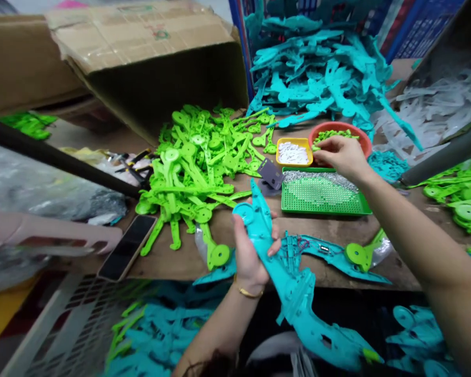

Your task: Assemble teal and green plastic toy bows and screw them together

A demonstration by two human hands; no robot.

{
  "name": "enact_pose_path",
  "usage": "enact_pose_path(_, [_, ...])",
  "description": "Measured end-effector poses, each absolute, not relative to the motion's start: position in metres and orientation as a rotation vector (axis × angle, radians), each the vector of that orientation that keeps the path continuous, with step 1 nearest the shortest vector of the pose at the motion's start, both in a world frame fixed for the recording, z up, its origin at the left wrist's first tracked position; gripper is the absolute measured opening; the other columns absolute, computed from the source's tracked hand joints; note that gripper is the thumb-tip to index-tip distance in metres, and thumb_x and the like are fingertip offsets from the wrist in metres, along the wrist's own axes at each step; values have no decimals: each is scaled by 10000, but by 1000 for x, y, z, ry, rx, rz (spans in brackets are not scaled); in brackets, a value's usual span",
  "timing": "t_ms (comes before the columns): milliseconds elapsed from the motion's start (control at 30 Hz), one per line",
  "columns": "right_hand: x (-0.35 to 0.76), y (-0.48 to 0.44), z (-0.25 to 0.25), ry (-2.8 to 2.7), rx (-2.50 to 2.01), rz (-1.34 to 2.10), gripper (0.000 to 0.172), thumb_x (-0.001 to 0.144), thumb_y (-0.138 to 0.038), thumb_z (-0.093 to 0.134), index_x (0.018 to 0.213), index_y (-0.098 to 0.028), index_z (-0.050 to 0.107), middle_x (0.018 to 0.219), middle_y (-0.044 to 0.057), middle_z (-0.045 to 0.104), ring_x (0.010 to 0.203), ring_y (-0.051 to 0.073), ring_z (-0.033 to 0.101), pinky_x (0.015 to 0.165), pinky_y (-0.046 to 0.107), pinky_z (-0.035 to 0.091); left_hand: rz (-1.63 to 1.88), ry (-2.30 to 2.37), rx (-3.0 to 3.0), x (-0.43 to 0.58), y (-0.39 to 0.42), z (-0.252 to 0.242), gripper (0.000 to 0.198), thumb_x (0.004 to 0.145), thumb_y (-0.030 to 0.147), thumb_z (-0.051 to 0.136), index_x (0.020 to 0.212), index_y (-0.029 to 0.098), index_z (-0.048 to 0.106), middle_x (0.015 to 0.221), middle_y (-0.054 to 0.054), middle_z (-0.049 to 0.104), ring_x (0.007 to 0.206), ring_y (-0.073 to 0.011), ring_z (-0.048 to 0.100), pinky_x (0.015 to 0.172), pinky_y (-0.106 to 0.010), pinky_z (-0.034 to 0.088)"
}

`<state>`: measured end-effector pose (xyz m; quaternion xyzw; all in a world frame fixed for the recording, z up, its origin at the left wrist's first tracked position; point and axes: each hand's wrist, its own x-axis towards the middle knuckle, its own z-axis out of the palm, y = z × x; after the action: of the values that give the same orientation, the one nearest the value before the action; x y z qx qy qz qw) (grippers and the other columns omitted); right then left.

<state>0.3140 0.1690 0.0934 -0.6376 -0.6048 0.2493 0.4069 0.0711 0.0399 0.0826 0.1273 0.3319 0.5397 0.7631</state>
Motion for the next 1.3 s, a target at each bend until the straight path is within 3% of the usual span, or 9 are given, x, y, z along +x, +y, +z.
enact_pose_path(67, [282,127,103,-1623,-1392,893,279,772,-339,699,967,-140,705,734,45,693,670,153,649,682,331,549,1120,714,283,78,35,81,640,859,740,366,827,158,630,686,-42,581,437,-65,448,294,-122,256])
enact_pose_path(133, [258,93,109,-1739,-1251,966,242,786,-340,694,960,-173,717,835,47,715,746,152,661,707,314,545,1088,715,258,82,31,81,710,868,758,289,794,136,624,666,-46,573,404,-53,413,284,-130,239])
enact_pose_path(267, [237,64,109,-1942,-1188,742,122,825,-237,649,918,-208,723,890,30,726,770,136,646,706,281,513,1082,711,240,86,22,85,705,875,754,282,834,137,620,699,-52,585,409,-51,426,282,-132,230])
enact_pose_path(600, [227,56,108,-2098,-1097,666,128,867,-294,618,918,-226,713,902,37,729,827,165,670,750,297,498,1078,729,304,84,4,85,606,858,749,372,879,181,584,627,-12,541,410,-67,418,300,-140,205])
enact_pose_path(800, [221,49,97,-2157,-1056,576,170,911,-275,535,913,-212,692,928,62,715,845,171,667,753,297,505,1082,769,336,89,-3,82,640,884,747,284,849,188,595,519,3,486,373,-68,373,310,-158,193])
enact_pose_path(967, [228,39,105,-2182,-1006,585,164,892,-278,567,977,-222,696,998,86,700,894,196,656,764,319,522,1024,891,328,79,-8,84,625,925,681,276,922,182,652,640,-51,638,477,-143,577,402,-240,452])
enact_pose_path(1067, [247,15,113,-1957,-1157,758,357,834,-358,671,1175,-260,636,1159,83,669,1009,218,649,888,363,530,1016,944,231,51,-5,94,573,962,599,302,862,163,659,726,-68,680,564,-160,641,462,-264,510])
enact_pose_path(1200, [261,-29,100,-2038,-1251,1513,379,897,-455,561,1216,-262,629,1126,66,704,1013,215,677,869,359,565,1430,968,247,16,3,107,508,951,531,390,621,179,550,493,14,514,383,-86,473,336,-179,340])
enact_pose_path(1300, [258,-51,83,-2140,-1155,1959,569,887,-480,568,1413,-284,475,1328,56,615,1171,226,619,983,370,526,1696,923,449,4,7,101,457,925,486,413,584,197,505,445,36,428,335,-80,382,310,-183,266])
